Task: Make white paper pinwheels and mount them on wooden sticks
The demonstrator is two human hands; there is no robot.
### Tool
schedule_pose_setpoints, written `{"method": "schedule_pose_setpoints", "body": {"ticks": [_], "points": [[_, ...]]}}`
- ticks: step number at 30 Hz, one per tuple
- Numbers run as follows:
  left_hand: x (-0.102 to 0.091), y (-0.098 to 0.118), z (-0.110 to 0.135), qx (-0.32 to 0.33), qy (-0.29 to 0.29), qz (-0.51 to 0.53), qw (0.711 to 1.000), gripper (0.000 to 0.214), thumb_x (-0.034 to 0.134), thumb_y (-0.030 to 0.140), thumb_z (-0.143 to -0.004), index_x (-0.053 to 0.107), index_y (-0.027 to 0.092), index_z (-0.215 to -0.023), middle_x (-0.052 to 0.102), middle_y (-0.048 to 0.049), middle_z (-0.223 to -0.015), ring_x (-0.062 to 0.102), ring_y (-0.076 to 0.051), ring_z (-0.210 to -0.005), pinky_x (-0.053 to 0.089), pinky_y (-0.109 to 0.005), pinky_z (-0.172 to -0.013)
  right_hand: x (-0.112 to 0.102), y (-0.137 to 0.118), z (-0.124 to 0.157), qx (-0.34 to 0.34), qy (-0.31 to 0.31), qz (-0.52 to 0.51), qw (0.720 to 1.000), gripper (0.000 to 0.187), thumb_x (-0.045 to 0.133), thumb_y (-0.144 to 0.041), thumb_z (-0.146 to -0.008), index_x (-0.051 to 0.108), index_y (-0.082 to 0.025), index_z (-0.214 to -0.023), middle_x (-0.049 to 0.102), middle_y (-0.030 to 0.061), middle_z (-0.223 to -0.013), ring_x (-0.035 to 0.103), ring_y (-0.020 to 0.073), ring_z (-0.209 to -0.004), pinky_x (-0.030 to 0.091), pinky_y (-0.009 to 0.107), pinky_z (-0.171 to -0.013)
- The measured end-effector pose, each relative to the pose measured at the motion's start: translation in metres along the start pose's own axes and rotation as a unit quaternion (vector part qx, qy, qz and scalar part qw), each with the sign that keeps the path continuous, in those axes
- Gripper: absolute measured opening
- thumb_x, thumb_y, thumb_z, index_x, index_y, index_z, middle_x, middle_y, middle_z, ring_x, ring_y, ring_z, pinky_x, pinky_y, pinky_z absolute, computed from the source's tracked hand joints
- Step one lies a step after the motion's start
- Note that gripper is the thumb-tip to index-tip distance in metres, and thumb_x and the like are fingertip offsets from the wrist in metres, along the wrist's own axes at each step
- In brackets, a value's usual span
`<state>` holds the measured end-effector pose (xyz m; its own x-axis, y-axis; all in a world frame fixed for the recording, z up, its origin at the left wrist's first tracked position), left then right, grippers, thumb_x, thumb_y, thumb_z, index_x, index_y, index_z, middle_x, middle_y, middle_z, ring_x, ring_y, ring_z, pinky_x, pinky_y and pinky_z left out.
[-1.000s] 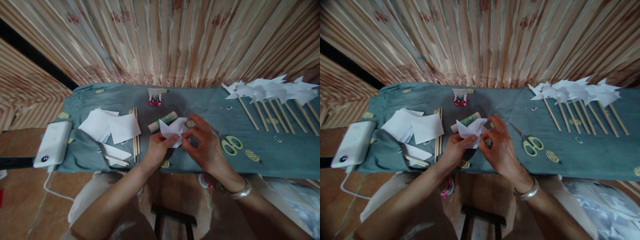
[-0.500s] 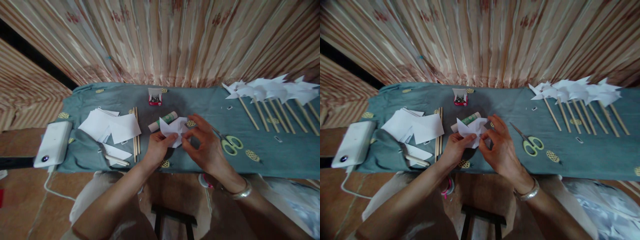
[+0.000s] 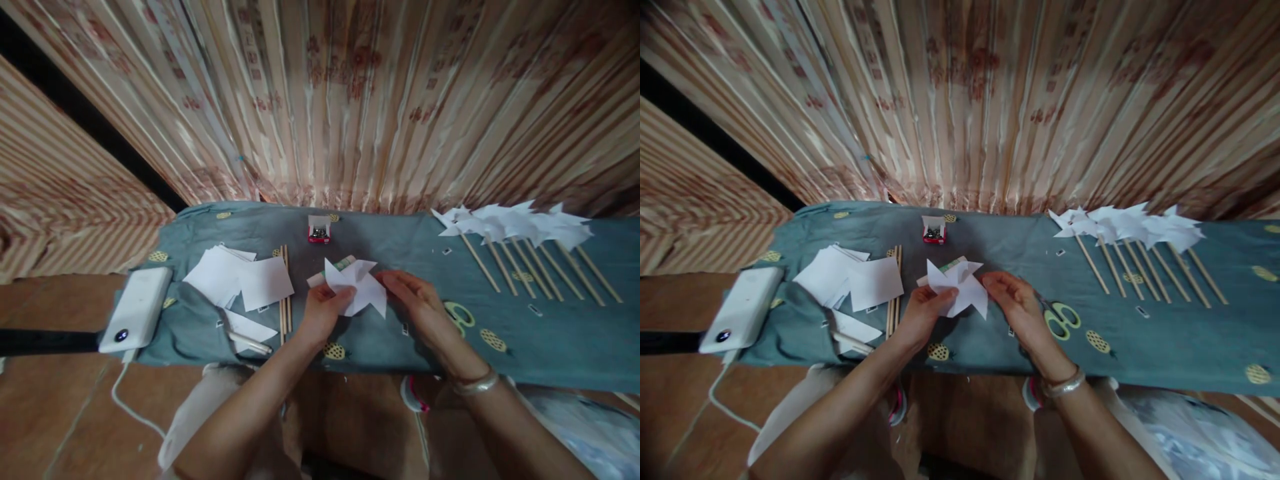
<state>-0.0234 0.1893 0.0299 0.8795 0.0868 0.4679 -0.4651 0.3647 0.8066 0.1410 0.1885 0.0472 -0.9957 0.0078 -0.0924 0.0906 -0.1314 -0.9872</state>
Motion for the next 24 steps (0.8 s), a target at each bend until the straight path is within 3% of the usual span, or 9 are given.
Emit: {"method": "schedule_pose_setpoints", "body": {"ticks": [5,11,16,21,24], "points": [[-0.001,0.004,0.002,0.004,-0.008,0.002,1.0,0.032,0.088,0.035,-0.046,0.074,0.013,-0.067,0.072,-0.005,-0.066,0.059,-0.014,-0.057,0.046,-0.028,-0.061,0.018,0.005,-0.003,0.054,-0.035,-0.106,0.992,0.029,0.066,-0.051,-0.079,0.069,-0.023,-0.073,0.07,0.0004,-0.069,0.063,0.0171,-0.058,0.051,0.029,-0.055],[-0.011,0.01,0.004,0.011,-0.003,-0.029,1.0,0.027,0.085,0.033,-0.05,0.074,0.012,-0.065,0.07,-0.0058,-0.063,0.056,-0.014,-0.054,0.043,-0.027,-0.057,0.029,-0.002,-0.009,0.063,-0.038,-0.191,0.979,0.03,0.063,-0.051,-0.082,0.071,-0.023,-0.076,0.069,0.0009,-0.065,0.062,0.0171,-0.056,0.053,0.03,-0.055],[-0.022,0.03,-0.003,0.033,0.023,-0.026,0.999,0.025,0.083,0.032,-0.05,0.074,0.012,-0.062,0.069,-0.0056,-0.06,0.056,-0.014,-0.054,0.043,-0.026,-0.057,0.038,0.002,-0.018,0.091,-0.03,-0.227,0.969,0.037,0.074,-0.057,-0.069,0.075,-0.02,-0.074,0.072,0.0028,-0.07,0.065,0.0157,-0.063,0.053,0.026,-0.061],[-0.03,0.044,-0.006,0.051,0.048,-0.019,0.997,0.02,0.081,0.029,-0.052,0.074,0.013,-0.062,0.07,-0.0047,-0.059,0.057,-0.013,-0.053,0.043,-0.025,-0.055,0.042,0.008,-0.031,0.052,0.03,-0.174,0.983,0.028,0.08,-0.049,-0.063,0.076,-0.023,-0.074,0.075,0.0016,-0.078,0.065,0.0152,-0.068,0.052,0.026,-0.065],[-0.032,0.046,-0.003,0.043,0.049,-0.022,0.998,0.019,0.08,0.028,-0.052,0.074,0.012,-0.061,0.069,-0.0045,-0.058,0.056,-0.013,-0.051,0.042,-0.025,-0.053,0.043,0.0,-0.048,-0.038,0.043,-0.048,0.997,0.019,0.075,-0.041,-0.072,0.075,-0.025,-0.081,0.075,0.0025,-0.091,0.066,0.0179,-0.078,0.053,0.031,-0.073]]}}
Point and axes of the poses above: each hand's wrist, its own z-axis away from the middle knuckle, its own x-axis out of the palm, y = z × x, the point moved 6 cm from there along -z, towards the middle knuckle
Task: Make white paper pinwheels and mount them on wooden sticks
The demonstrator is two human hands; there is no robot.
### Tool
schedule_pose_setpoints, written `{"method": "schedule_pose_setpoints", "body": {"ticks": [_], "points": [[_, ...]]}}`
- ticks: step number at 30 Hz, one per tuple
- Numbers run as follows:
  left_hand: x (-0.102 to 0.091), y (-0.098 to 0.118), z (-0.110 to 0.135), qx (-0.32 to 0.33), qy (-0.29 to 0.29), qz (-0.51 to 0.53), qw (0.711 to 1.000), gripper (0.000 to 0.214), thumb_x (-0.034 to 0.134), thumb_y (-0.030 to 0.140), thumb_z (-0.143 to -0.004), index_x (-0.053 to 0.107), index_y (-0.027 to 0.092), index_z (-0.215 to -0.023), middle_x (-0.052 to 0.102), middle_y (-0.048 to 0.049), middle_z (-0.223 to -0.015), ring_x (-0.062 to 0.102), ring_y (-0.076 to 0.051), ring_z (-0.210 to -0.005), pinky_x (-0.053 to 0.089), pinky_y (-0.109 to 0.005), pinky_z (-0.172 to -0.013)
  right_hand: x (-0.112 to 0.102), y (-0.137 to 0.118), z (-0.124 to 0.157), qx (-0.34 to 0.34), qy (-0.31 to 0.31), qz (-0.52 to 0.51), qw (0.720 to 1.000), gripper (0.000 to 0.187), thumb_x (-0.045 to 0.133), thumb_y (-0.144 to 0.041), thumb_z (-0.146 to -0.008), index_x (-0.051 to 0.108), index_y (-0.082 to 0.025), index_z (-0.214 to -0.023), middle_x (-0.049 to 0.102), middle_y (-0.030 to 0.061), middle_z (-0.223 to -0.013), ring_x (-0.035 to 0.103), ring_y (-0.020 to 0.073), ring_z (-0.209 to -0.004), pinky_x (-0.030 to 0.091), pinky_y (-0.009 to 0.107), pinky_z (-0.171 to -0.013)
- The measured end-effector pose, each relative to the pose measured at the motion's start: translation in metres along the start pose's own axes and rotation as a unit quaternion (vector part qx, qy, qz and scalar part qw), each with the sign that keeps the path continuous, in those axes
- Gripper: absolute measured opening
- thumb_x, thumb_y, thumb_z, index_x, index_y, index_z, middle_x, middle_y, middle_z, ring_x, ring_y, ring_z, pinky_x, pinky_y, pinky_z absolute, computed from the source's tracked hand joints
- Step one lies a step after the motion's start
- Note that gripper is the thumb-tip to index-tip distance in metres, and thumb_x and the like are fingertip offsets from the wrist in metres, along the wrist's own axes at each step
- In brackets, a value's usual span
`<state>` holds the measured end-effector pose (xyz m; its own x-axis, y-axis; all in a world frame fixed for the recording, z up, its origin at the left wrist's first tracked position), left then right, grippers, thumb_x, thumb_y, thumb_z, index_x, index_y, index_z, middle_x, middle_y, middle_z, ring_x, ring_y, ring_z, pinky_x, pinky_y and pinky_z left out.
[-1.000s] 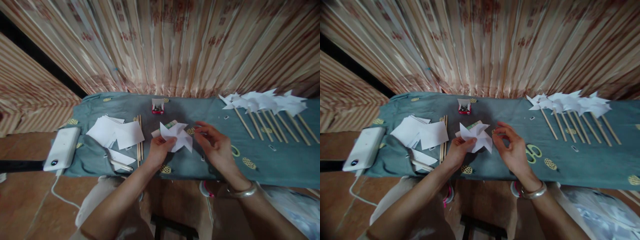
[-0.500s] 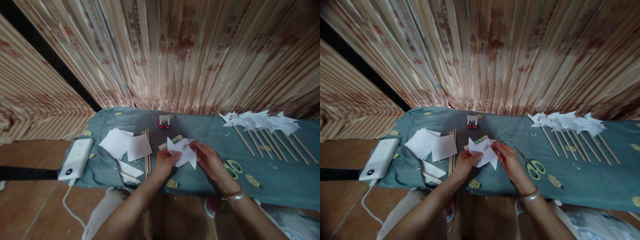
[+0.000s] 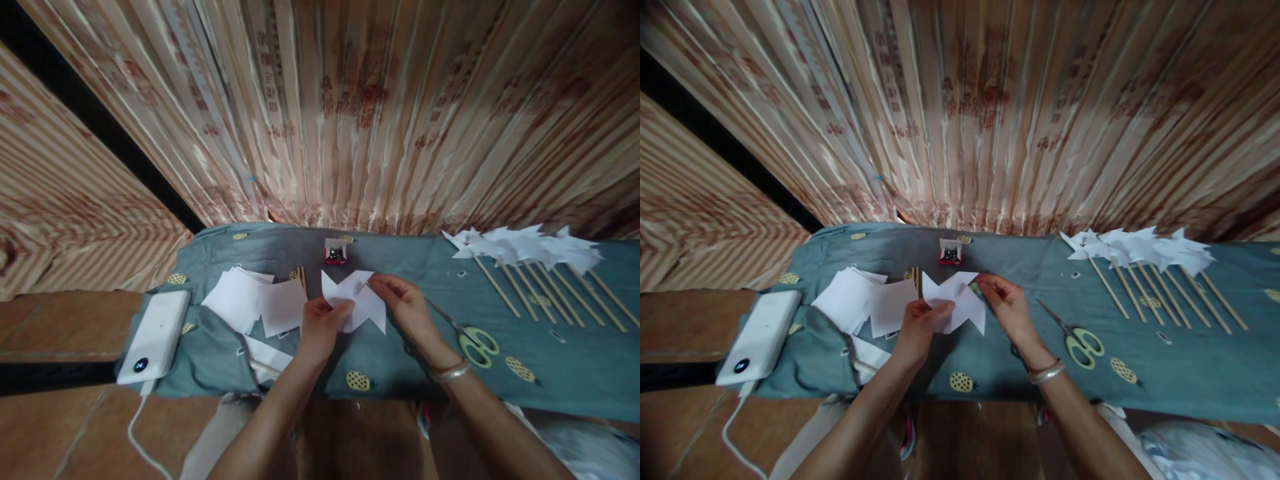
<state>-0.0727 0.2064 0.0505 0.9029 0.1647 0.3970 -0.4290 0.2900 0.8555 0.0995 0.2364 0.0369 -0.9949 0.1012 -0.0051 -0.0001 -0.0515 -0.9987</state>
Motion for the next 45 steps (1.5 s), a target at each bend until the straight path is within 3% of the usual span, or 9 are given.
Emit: {"method": "schedule_pose_setpoints", "body": {"ticks": [2,4,8,15,21,27,32,40,45], "points": [[-0.004,0.004,0.0,0.003,0.004,0.0,1.0,0.019,0.08,0.028,-0.052,0.075,0.012,-0.062,0.069,-0.0039,-0.057,0.057,-0.013,-0.051,0.042,-0.025,-0.053,0.007,-0.016,-0.015,-0.116,-0.003,0.116,0.986,0.013,0.066,-0.035,-0.079,0.074,-0.025,-0.081,0.071,0.0053,-0.11,0.066,0.0222,-0.097,0.052,0.037,-0.085],[-0.013,0.013,-0.003,0.029,0.019,0.007,0.999,0.02,0.08,0.028,-0.053,0.076,0.013,-0.066,0.069,-0.0029,-0.058,0.059,-0.014,-0.053,0.044,-0.025,-0.056,0.022,-0.033,-0.031,-0.226,-0.021,0.254,0.94,0.016,0.058,-0.024,-0.084,0.073,-0.023,-0.088,0.067,0.0082,-0.12,0.06,0.0255,-0.115,0.045,0.044,-0.1],[-0.032,0.036,-0.011,0.083,0.048,0.037,0.995,0.023,0.081,0.03,-0.054,0.075,0.014,-0.069,0.071,-0.0028,-0.062,0.064,-0.015,-0.059,0.049,-0.027,-0.064,0.069,-0.048,-0.062,-0.326,-0.129,0.541,0.765,0.025,0.051,-0.013,-0.086,0.074,-0.017,-0.095,0.056,0.0138,-0.135,0.046,0.0288,-0.13,0.04,0.048,-0.107],[-0.05,0.051,-0.013,0.092,0.077,0.074,0.99,0.027,0.084,0.03,-0.052,0.073,0.013,-0.07,0.072,-0.0031,-0.063,0.066,-0.017,-0.058,0.05,-0.028,-0.062,0.101,-0.048,-0.088,-0.332,-0.198,0.643,0.661,0.02,0.057,-0.015,-0.083,0.075,-0.008,-0.086,0.056,0.0232,-0.128,0.04,0.0355,-0.131,0.04,0.046,-0.104],[-0.05,0.051,-0.013,0.103,0.071,0.066,0.99,0.024,0.083,0.03,-0.055,0.074,0.014,-0.071,0.073,-0.0037,-0.065,0.067,-0.017,-0.059,0.051,-0.028,-0.063,0.108,-0.046,-0.098,-0.315,-0.231,0.667,0.634,0.018,0.059,-0.015,-0.081,0.075,-0.009,-0.085,0.064,0.0209,-0.114,0.05,0.0326,-0.119,0.039,0.042,-0.101],[-0.048,0.052,-0.011,0.095,0.071,0.071,0.99,0.024,0.082,0.029,-0.055,0.074,0.014,-0.072,0.073,-0.0037,-0.066,0.068,-0.018,-0.061,0.051,-0.028,-0.063,0.113,-0.044,-0.102,-0.305,-0.248,0.66,0.64,0.018,0.057,-0.011,-0.081,0.074,-0.01,-0.085,0.066,0.019,-0.112,0.054,0.0291,-0.116,0.038,0.039,-0.104],[-0.047,0.052,-0.01,0.095,0.07,0.069,0.991,0.023,0.082,0.027,-0.055,0.074,0.013,-0.072,0.074,-0.0043,-0.067,0.068,-0.019,-0.062,0.052,-0.028,-0.063,0.112,-0.041,-0.1,-0.304,-0.237,0.63,0.675,0.018,0.055,-0.008,-0.081,0.073,-0.008,-0.082,0.066,0.0206,-0.111,0.054,0.0293,-0.117,0.036,0.039,-0.107],[-0.04,0.053,-0.011,0.095,0.063,0.081,0.99,0.022,0.082,0.029,-0.054,0.073,0.016,-0.069,0.073,-0.003,-0.066,0.07,-0.021,-0.069,0.052,-0.029,-0.066,0.088,-0.046,-0.099,-0.285,-0.128,0.486,0.816,0.016,0.053,-0.012,-0.084,0.067,-0.016,-0.077,0.062,0.014,-0.123,0.049,0.0259,-0.126,0.035,0.043,-0.11],[-0.034,0.054,-0.011,0.099,0.064,0.071,0.99,0.022,0.082,0.03,-0.054,0.072,0.016,-0.066,0.072,-0.0027,-0.065,0.07,-0.022,-0.073,0.052,-0.029,-0.067,0.046,-0.043,-0.073,-0.232,-0.042,0.36,0.903,0.023,0.045,-0.026,-0.092,0.065,-0.018,-0.085,0.068,0.0121,-0.115,0.062,0.0229,-0.111,0.051,0.039,-0.091]]}}
Point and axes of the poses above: each hand's wrist, its own z-axis away from the middle knuckle, its own x-axis out of the palm, y = z × x, the point moved 6 cm from there along -z, towards the middle knuckle
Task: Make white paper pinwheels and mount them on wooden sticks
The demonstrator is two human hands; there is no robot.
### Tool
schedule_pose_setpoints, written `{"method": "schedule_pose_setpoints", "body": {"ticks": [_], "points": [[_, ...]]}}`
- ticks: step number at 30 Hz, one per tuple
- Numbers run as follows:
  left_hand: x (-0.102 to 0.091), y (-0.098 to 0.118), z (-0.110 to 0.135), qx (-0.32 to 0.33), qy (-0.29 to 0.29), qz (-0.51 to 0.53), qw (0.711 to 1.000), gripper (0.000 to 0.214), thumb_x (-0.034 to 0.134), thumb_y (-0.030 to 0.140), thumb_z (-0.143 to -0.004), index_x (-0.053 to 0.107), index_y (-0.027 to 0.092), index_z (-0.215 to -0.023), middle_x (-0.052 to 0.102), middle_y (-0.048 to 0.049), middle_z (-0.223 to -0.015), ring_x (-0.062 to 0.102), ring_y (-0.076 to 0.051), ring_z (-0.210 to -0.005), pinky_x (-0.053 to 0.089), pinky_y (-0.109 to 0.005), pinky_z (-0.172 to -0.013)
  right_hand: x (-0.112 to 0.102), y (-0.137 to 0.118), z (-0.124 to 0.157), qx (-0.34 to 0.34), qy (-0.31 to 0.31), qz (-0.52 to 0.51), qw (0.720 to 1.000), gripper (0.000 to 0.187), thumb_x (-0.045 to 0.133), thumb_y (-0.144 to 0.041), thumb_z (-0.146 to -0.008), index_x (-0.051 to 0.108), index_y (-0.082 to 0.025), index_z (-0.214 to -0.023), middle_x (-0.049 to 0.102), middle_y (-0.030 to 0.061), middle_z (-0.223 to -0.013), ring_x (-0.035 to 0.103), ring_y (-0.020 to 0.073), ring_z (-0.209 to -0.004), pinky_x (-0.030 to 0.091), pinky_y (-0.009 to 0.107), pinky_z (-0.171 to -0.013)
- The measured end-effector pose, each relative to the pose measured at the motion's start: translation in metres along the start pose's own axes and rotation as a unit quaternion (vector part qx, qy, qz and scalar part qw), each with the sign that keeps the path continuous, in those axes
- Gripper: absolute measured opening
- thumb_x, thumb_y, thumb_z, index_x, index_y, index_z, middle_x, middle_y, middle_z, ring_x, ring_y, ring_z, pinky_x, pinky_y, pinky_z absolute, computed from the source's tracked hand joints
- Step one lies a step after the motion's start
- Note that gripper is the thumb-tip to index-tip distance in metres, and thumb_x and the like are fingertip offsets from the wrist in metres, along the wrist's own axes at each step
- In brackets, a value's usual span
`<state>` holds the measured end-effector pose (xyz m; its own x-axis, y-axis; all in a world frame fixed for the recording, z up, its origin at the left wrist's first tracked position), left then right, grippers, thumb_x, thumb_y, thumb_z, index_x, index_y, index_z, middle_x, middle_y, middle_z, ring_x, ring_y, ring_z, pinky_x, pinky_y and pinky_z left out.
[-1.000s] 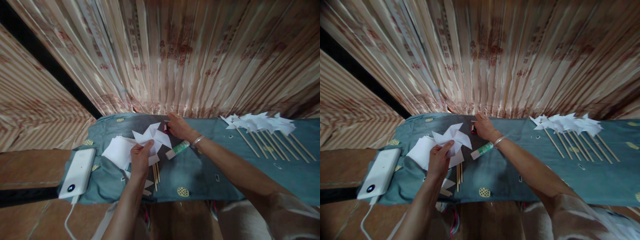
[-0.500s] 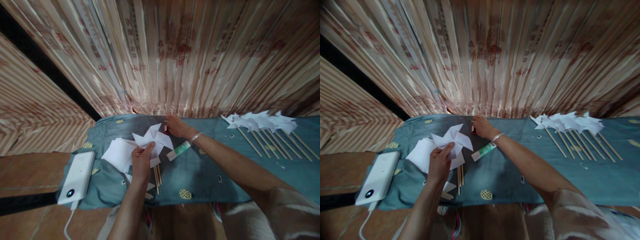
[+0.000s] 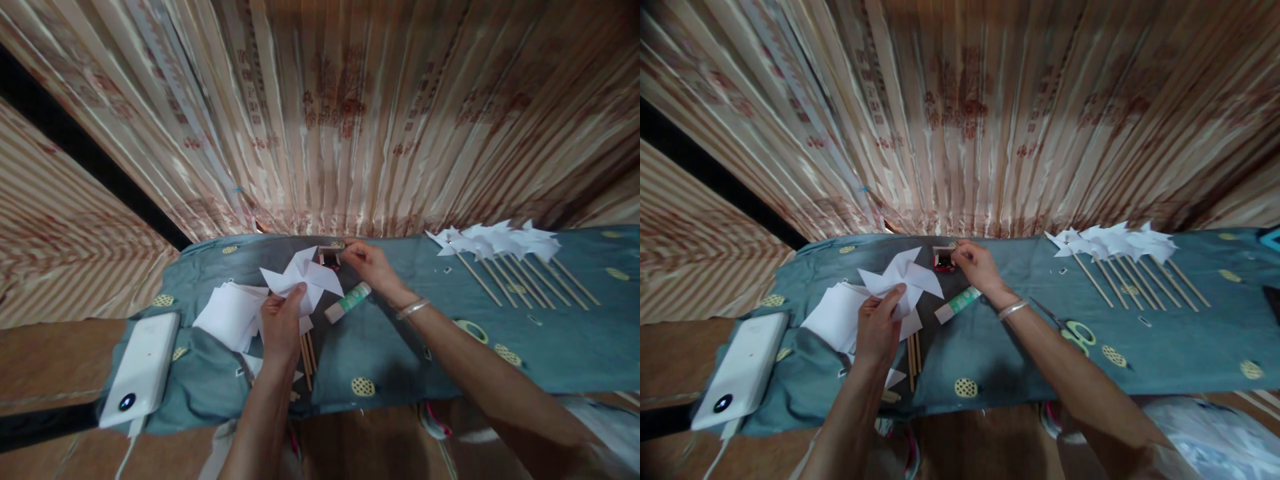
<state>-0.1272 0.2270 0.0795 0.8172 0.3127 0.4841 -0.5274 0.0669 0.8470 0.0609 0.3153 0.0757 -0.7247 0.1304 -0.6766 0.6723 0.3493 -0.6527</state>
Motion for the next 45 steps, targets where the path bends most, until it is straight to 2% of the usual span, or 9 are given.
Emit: {"method": "schedule_pose_setpoints", "body": {"ticks": [3,5,6,8,13,17,26,35,45], "points": [[0.005,-0.005,0.001,0.005,-0.013,0.0,1.0,0.021,0.082,0.03,-0.054,0.073,0.015,-0.067,0.072,-0.0023,-0.064,0.069,-0.02,-0.068,0.052,-0.028,-0.067,-0.021,0.008,0.041,0.037,0.022,-0.066,0.997,0.026,0.043,-0.033,-0.094,0.064,-0.019,-0.086,0.071,0.0096,-0.109,0.068,0.0191,-0.096,0.054,0.033,-0.081],[0.01,-0.01,0.001,0.002,-0.02,0.004,1.0,0.021,0.082,0.029,-0.054,0.073,0.016,-0.067,0.072,-0.0018,-0.064,0.068,-0.018,-0.065,0.051,-0.027,-0.066,-0.032,0.019,0.072,0.101,0.034,-0.183,0.977,0.024,0.05,-0.038,-0.09,0.063,-0.02,-0.079,0.073,0.0071,-0.098,0.068,0.0188,-0.086,0.054,0.031,-0.074],[0.013,-0.013,0.002,0.001,-0.021,0.007,1.0,0.02,0.082,0.028,-0.053,0.073,0.016,-0.067,0.072,-0.0015,-0.063,0.067,-0.018,-0.064,0.051,-0.027,-0.065,-0.035,0.024,0.086,0.123,0.032,-0.182,0.975,0.024,0.052,-0.039,-0.089,0.062,-0.021,-0.078,0.073,0.0052,-0.088,0.067,0.0184,-0.078,0.053,0.031,-0.07],[0.02,-0.019,0.004,-0.001,-0.023,0.012,1.0,0.021,0.083,0.027,-0.052,0.073,0.016,-0.067,0.073,-0.0014,-0.064,0.067,-0.017,-0.064,0.051,-0.027,-0.066,-0.042,0.029,0.111,0.126,0.027,-0.097,0.987,0.019,0.052,-0.035,-0.088,0.061,-0.022,-0.077,0.068,0.0033,-0.075,0.064,0.019,-0.07,0.053,0.033,-0.068],[0.036,-0.033,0.009,-0.018,-0.041,-0.002,0.999,0.025,0.084,0.03,-0.051,0.073,0.015,-0.067,0.072,-0.0019,-0.063,0.065,-0.016,-0.058,0.05,-0.027,-0.062,-0.042,0.03,0.146,0.038,0.009,0.088,0.995,0.017,0.044,-0.023,-0.092,0.061,-0.019,-0.091,0.069,0.013,-0.096,0.066,0.026,-0.092,0.052,0.043,-0.086],[0.042,-0.043,0.01,-0.022,-0.04,-0.016,0.999,0.026,0.085,0.031,-0.049,0.073,0.015,-0.067,0.072,-0.002,-0.061,0.065,-0.016,-0.057,0.049,-0.027,-0.06,-0.04,0.03,0.153,0.02,0.014,0.091,0.996,0.016,0.046,-0.022,-0.093,0.062,-0.019,-0.091,0.069,0.0145,-0.107,0.065,0.0261,-0.106,0.049,0.045,-0.096],[0.053,-0.064,0.016,-0.065,-0.067,-0.073,0.993,0.028,0.087,0.03,-0.046,0.075,0.016,-0.066,0.071,-0.0017,-0.06,0.063,-0.016,-0.057,0.047,-0.027,-0.06,-0.054,0.058,0.141,0.122,0.024,-0.056,0.991,0.016,0.054,-0.027,-0.087,0.066,-0.023,-0.078,0.073,0.0058,-0.096,0.068,0.0217,-0.092,0.053,0.038,-0.085],[0.059,-0.07,0.021,-0.079,-0.098,-0.11,0.986,0.024,0.085,0.031,-0.053,0.075,0.014,-0.067,0.07,-0.0034,-0.061,0.062,-0.015,-0.059,0.047,-0.027,-0.061,-0.051,0.054,0.144,0.101,-0.016,-0.058,0.993,0.012,0.059,-0.02,-0.081,0.068,-0.024,-0.076,0.069,0.0064,-0.101,0.066,0.0225,-0.099,0.052,0.039,-0.088],[0.062,-0.072,0.026,-0.073,-0.101,-0.119,0.985,0.021,0.083,0.031,-0.052,0.077,0.016,-0.065,0.071,-0.0038,-0.061,0.06,-0.015,-0.056,0.048,-0.027,-0.057,-0.047,0.044,0.158,0.072,-0.033,-0.028,0.996,0.01,0.056,-0.019,-0.084,0.06,-0.024,-0.076,0.064,0.0099,-0.117,0.062,0.0269,-0.112,0.048,0.049,-0.096]]}}
Point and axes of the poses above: each hand's wrist, its own z-axis away from the middle knuckle, its own x-axis out of the palm, y = z × x, the point moved 6 cm from there along -z, towards the middle knuckle
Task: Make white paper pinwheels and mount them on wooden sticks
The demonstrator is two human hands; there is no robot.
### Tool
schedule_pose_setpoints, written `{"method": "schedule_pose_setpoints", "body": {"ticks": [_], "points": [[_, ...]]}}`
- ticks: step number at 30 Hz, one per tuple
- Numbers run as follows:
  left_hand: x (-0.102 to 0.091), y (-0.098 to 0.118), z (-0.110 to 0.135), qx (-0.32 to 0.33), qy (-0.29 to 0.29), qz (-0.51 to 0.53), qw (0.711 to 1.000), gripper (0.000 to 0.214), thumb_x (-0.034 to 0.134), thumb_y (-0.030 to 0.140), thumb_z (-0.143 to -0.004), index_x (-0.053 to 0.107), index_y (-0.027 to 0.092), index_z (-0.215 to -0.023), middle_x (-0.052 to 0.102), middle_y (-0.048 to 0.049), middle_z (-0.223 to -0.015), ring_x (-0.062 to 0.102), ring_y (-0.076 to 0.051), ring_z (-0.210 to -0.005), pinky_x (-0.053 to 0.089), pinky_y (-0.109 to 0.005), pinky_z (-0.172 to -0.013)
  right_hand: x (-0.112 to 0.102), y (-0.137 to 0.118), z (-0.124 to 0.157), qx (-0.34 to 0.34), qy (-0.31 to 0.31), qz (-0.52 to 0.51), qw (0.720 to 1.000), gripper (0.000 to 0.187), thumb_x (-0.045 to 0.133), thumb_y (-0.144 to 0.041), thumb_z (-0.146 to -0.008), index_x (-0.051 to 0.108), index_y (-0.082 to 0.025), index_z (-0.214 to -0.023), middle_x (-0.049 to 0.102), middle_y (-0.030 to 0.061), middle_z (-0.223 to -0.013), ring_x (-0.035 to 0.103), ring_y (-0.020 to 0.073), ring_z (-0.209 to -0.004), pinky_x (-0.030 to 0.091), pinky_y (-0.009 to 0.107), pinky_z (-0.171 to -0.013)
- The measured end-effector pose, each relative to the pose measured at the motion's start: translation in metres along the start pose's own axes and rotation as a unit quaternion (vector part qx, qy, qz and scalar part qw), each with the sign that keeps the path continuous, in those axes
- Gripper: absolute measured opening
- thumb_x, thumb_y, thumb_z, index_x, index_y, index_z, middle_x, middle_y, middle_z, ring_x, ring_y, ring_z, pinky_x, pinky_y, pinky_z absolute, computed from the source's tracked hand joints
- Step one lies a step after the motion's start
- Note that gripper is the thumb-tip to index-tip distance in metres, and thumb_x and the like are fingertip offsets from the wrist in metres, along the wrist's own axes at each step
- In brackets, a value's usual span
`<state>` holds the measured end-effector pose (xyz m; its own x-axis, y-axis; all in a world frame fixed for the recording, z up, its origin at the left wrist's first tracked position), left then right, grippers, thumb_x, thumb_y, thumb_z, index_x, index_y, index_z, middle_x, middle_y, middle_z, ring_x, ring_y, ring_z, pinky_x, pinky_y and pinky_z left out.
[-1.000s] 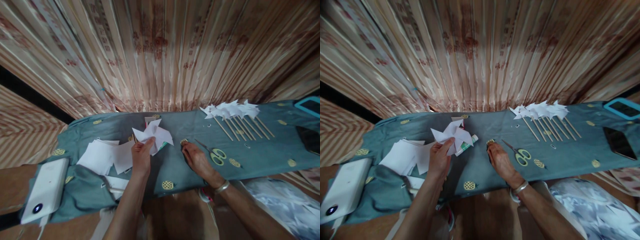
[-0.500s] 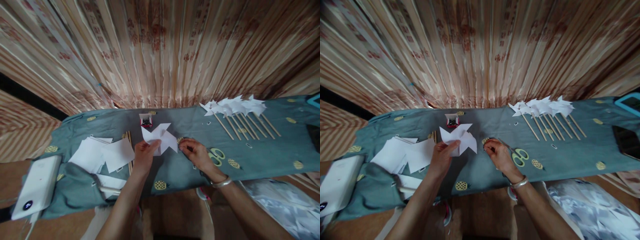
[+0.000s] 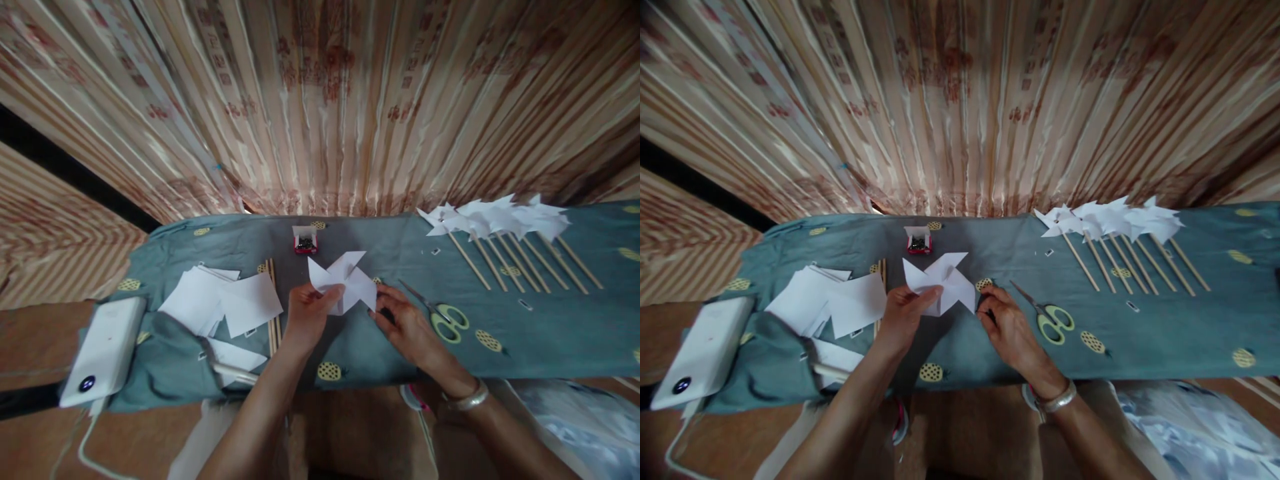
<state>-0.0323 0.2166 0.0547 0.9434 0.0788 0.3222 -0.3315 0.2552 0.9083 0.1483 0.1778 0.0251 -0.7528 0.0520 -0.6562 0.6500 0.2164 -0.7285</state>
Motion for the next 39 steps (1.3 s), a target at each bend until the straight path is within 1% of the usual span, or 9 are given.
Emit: {"method": "schedule_pose_setpoints", "body": {"ticks": [3,5,7,9,11,14,20,30,39], "points": [[0.0,-0.002,0.001,-0.004,0.006,0.006,1.0,0.017,0.083,0.028,-0.052,0.077,0.016,-0.063,0.072,-0.004,-0.064,0.06,-0.015,-0.056,0.047,-0.026,-0.057,-0.012,0.0,-0.002,0.013,0.017,-0.024,0.999,0.01,0.056,-0.022,-0.085,0.061,-0.024,-0.077,0.062,0.0099,-0.121,0.06,0.028,-0.116,0.045,0.052,-0.1],[0.002,-0.003,0.001,-0.006,0.006,0.008,1.0,0.015,0.082,0.026,-0.052,0.077,0.016,-0.063,0.072,-0.0037,-0.063,0.06,-0.014,-0.056,0.047,-0.026,-0.058,-0.03,-0.005,-0.003,0.026,0.075,-0.042,0.996,0.009,0.058,-0.027,-0.086,0.063,-0.025,-0.079,0.059,0.0097,-0.128,0.055,0.0294,-0.122,0.041,0.054,-0.104],[0.004,-0.004,0.002,-0.006,0.003,0.001,1.0,0.013,0.081,0.024,-0.054,0.077,0.016,-0.063,0.072,-0.0035,-0.063,0.06,-0.015,-0.057,0.047,-0.026,-0.059,-0.049,-0.018,-0.002,0.028,0.135,-0.066,0.988,0.007,0.062,-0.031,-0.085,0.065,-0.026,-0.08,0.054,0.0075,-0.136,0.049,0.0301,-0.13,0.034,0.056,-0.11],[0.008,-0.004,0.004,-0.004,-0.006,-0.009,1.0,0.01,0.08,0.023,-0.056,0.076,0.016,-0.062,0.072,-0.0033,-0.063,0.06,-0.015,-0.058,0.047,-0.027,-0.059,-0.055,-0.036,-0.001,0.023,0.135,-0.086,0.987,0.008,0.063,-0.032,-0.085,0.066,-0.027,-0.08,0.046,0.0032,-0.147,0.041,0.0305,-0.137,0.03,0.057,-0.114],[0.013,-0.005,0.006,0.001,-0.018,-0.015,1.0,0.008,0.079,0.023,-0.058,0.076,0.017,-0.062,0.072,-0.0032,-0.064,0.06,-0.015,-0.058,0.047,-0.027,-0.06,-0.051,-0.053,0.0,0.015,0.112,-0.093,0.989,0.005,0.065,-0.031,-0.084,0.068,-0.029,-0.082,0.039,-0.0009,-0.152,0.033,0.0312,-0.142,0.032,0.057,-0.113],[0.019,-0.009,0.009,0.003,-0.035,-0.014,0.999,0.01,0.08,0.024,-0.057,0.077,0.017,-0.063,0.072,-0.0029,-0.063,0.059,-0.014,-0.056,0.047,-0.026,-0.058,-0.04,-0.065,0.001,0.013,0.092,-0.085,0.992,0.006,0.064,-0.029,-0.085,0.07,-0.029,-0.082,0.034,-0.0042,-0.155,0.026,0.0316,-0.146,0.026,0.058,-0.116],[0.023,-0.013,0.013,0.006,-0.07,-0.019,0.997,0.015,0.081,0.029,-0.057,0.076,0.016,-0.064,0.071,-0.0019,-0.063,0.057,-0.013,-0.056,0.045,-0.024,-0.054,-0.035,-0.059,-0.003,0.025,0.094,-0.106,0.99,0.006,0.063,-0.029,-0.086,0.069,-0.029,-0.083,0.035,-0.0032,-0.155,0.027,0.0291,-0.146,0.022,0.056,-0.118],[0.018,-0.018,0.013,0.007,-0.08,-0.048,0.996,0.014,0.079,0.028,-0.062,0.076,0.015,-0.065,0.07,-0.0016,-0.063,0.057,-0.012,-0.057,0.045,-0.022,-0.055,-0.033,-0.055,-0.006,0.044,0.071,-0.163,0.983,0.003,0.066,-0.029,-0.084,0.068,-0.029,-0.082,0.04,-0.0017,-0.153,0.027,0.0262,-0.146,0.022,0.051,-0.118],[0.017,-0.017,0.013,0.009,-0.086,-0.038,0.996,0.015,0.08,0.03,-0.062,0.077,0.016,-0.068,0.073,-0.0027,-0.067,0.06,-0.013,-0.06,0.047,-0.024,-0.057,-0.029,-0.054,-0.007,0.057,0.041,-0.196,0.978,0.003,0.066,-0.029,-0.083,0.067,-0.029,-0.08,0.042,-0.0021,-0.151,0.029,0.0271,-0.145,0.019,0.052,-0.118]]}}
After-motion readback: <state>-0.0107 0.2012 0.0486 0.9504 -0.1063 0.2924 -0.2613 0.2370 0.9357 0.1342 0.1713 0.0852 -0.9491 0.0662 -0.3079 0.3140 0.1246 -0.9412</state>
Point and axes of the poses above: each hand's wrist, its own z-axis away from the middle knuckle, its own x-axis out of the palm, y = z × x, the point moved 6 cm from there along -z, towards the middle knuckle
